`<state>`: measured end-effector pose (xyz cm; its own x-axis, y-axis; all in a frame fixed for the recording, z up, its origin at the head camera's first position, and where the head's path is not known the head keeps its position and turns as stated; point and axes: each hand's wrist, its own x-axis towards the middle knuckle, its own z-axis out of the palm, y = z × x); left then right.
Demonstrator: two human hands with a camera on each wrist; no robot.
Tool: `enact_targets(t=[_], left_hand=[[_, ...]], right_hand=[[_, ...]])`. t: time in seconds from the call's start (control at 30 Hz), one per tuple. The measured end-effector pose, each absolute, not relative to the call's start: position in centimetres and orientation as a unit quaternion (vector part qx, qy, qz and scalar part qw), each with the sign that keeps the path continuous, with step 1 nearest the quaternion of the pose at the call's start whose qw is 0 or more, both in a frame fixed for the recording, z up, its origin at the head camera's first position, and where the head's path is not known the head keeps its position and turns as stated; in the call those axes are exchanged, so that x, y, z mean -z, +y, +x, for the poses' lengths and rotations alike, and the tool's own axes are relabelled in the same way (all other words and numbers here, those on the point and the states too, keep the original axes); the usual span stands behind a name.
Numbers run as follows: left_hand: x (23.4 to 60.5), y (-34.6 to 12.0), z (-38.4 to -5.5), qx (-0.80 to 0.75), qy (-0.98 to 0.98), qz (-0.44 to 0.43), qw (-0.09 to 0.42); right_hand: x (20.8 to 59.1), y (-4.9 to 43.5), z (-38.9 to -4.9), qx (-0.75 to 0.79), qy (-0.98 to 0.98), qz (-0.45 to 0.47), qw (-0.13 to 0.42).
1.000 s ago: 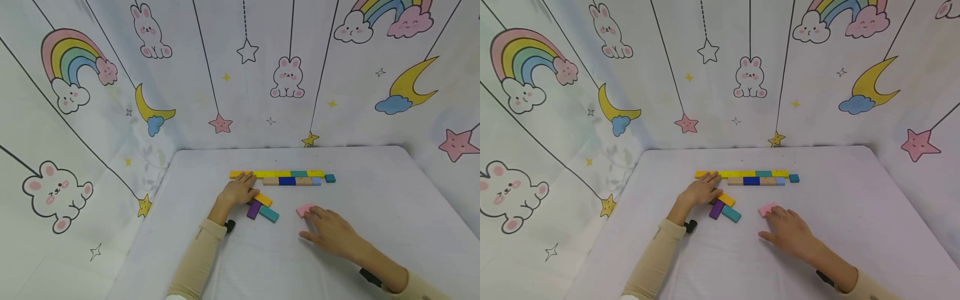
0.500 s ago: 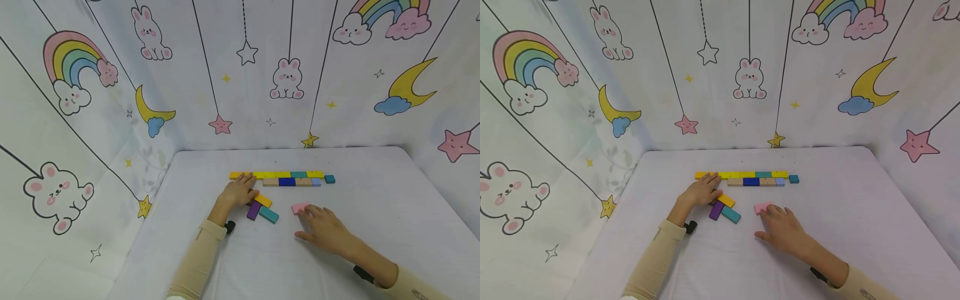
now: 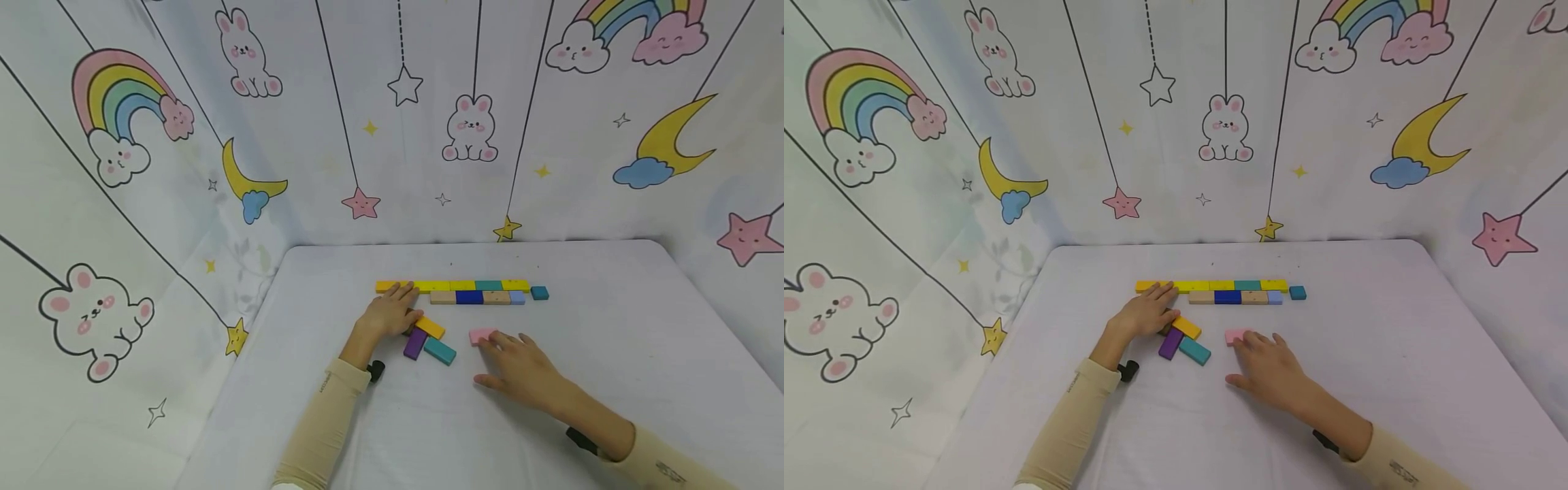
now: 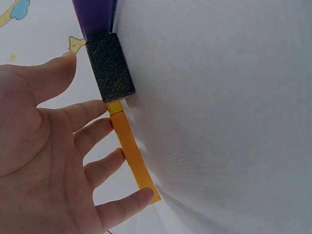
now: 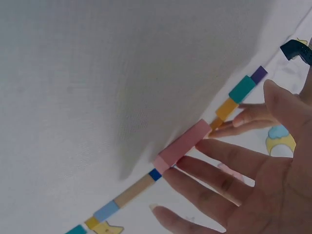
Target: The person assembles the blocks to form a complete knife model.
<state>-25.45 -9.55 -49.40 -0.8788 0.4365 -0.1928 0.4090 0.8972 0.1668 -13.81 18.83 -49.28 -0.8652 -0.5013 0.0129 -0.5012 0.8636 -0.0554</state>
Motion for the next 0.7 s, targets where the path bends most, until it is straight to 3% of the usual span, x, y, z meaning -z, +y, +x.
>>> enact_targets(t=[0.7], left_hand=[[49.5,-9.5,-25.3,-0.063,0.970,0.205,0.116]], right_hand=[[49.3,17.1,-14.3,0.053,0.967,-0.247,0.019]])
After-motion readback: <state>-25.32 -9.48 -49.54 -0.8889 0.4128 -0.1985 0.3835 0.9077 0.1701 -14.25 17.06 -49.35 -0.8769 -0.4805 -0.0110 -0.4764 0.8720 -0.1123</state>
